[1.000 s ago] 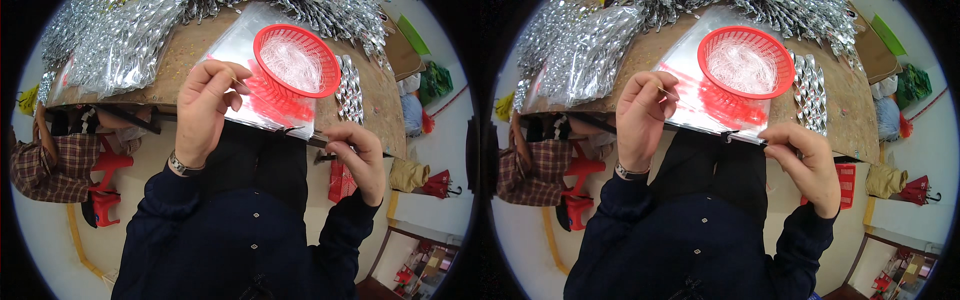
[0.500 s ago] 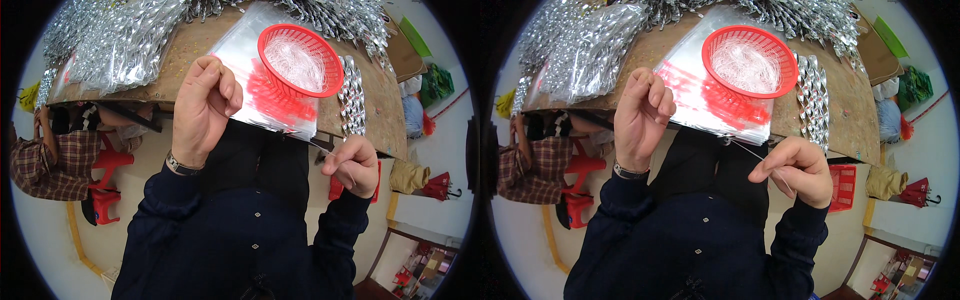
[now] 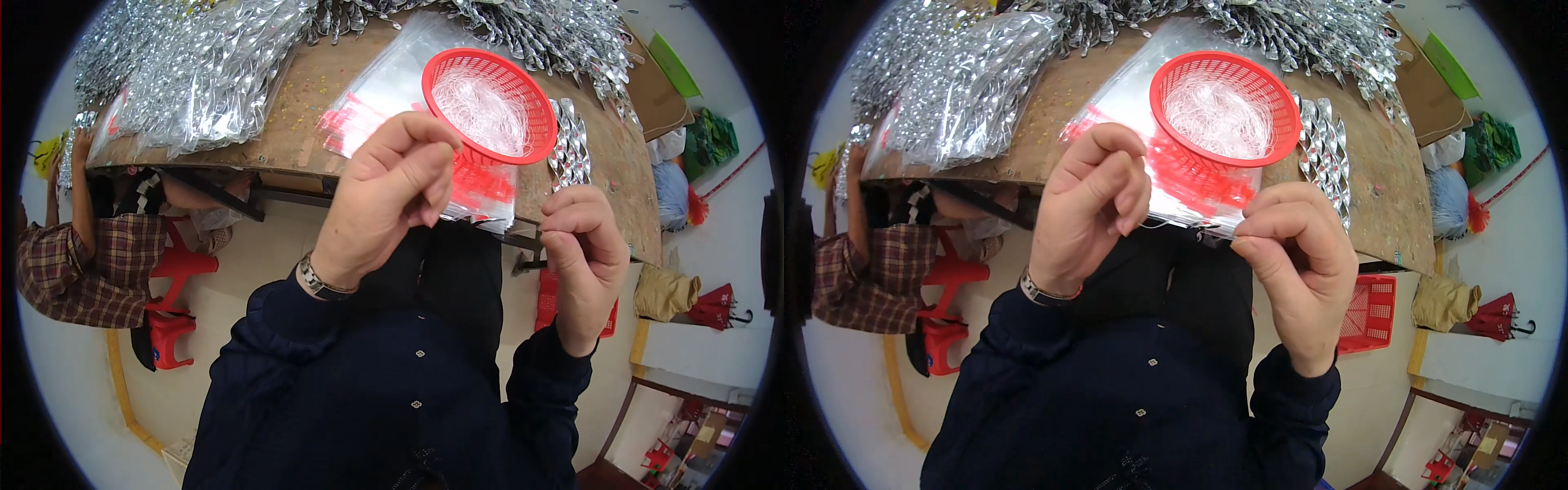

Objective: The person attaches small plastic decorative components to thin wires by hand, using pliers to secure them.

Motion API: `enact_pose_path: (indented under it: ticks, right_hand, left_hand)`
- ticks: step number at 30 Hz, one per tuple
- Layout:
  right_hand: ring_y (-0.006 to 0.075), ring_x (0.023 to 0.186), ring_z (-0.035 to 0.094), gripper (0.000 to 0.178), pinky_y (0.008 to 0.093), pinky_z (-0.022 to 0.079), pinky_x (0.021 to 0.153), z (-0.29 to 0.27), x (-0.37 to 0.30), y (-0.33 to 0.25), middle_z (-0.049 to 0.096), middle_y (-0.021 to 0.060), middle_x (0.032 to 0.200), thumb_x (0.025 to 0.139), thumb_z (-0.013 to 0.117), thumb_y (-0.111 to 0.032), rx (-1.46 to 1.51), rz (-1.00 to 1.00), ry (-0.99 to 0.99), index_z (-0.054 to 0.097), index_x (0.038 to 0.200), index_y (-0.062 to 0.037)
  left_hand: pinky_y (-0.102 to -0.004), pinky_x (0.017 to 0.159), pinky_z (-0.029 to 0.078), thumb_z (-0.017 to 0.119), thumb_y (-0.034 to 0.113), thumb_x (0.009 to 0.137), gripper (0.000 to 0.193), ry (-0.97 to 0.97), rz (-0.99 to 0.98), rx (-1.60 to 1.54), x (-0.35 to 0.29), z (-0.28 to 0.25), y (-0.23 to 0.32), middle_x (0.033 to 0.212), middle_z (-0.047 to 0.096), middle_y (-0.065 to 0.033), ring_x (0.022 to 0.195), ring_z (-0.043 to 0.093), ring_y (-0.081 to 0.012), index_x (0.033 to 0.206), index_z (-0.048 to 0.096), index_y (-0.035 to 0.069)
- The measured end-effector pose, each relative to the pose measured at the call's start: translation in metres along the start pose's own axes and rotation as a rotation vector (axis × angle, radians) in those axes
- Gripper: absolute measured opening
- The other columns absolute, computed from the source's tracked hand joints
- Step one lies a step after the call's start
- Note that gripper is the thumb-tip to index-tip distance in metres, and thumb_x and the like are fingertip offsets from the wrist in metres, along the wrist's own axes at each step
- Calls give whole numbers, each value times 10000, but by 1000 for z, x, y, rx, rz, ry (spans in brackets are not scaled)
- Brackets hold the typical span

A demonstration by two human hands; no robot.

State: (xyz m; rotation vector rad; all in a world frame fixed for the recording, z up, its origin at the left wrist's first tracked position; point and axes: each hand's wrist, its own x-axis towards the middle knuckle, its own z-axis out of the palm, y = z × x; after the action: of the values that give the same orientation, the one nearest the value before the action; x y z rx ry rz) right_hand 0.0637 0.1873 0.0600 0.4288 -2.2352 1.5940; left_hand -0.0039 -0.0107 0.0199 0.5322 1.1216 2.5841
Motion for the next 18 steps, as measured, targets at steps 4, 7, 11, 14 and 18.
enact_pose_path:
  ticks: [4,7,11,14,18]
  right_hand:
    - [96,700,526,69,210,389,590,13,-3,2,576,57,832,790,632,60,49,5,61,594,819,10]
    - [61,649,511,71,180,374,553,19,-8,1,590,39,832,812,629,52,188,144,70,606,868,15]
    - [27,615,482,179,155,358,528,26,-11,4,596,8,802,832,620,41,205,220,95,624,1009,16]
    - [22,622,481,240,154,361,532,28,-11,4,592,-1,786,836,616,39,254,237,87,623,1074,13]
    - [18,626,485,262,153,368,537,29,-12,1,596,-5,788,836,616,37,270,267,89,621,1097,10]
  left_hand:
    - [-199,489,334,500,135,952,261,-62,-49,8,-3,5,-7,661,443,-14,545,432,-94,1173,471,-1]
    - [-197,494,340,507,136,949,303,-91,-79,12,-5,11,-8,658,444,-15,547,426,-90,1209,450,-9]
    - [-168,487,340,507,109,946,298,-105,-87,27,-7,15,-13,675,482,25,557,448,-39,1228,452,34]
    - [-166,499,356,515,101,942,325,-114,-86,23,-8,17,-15,679,480,28,568,451,-33,1249,435,32]
    - [-160,512,365,515,96,943,349,-148,-94,20,-10,17,-16,691,474,30,586,456,-28,1270,414,29]
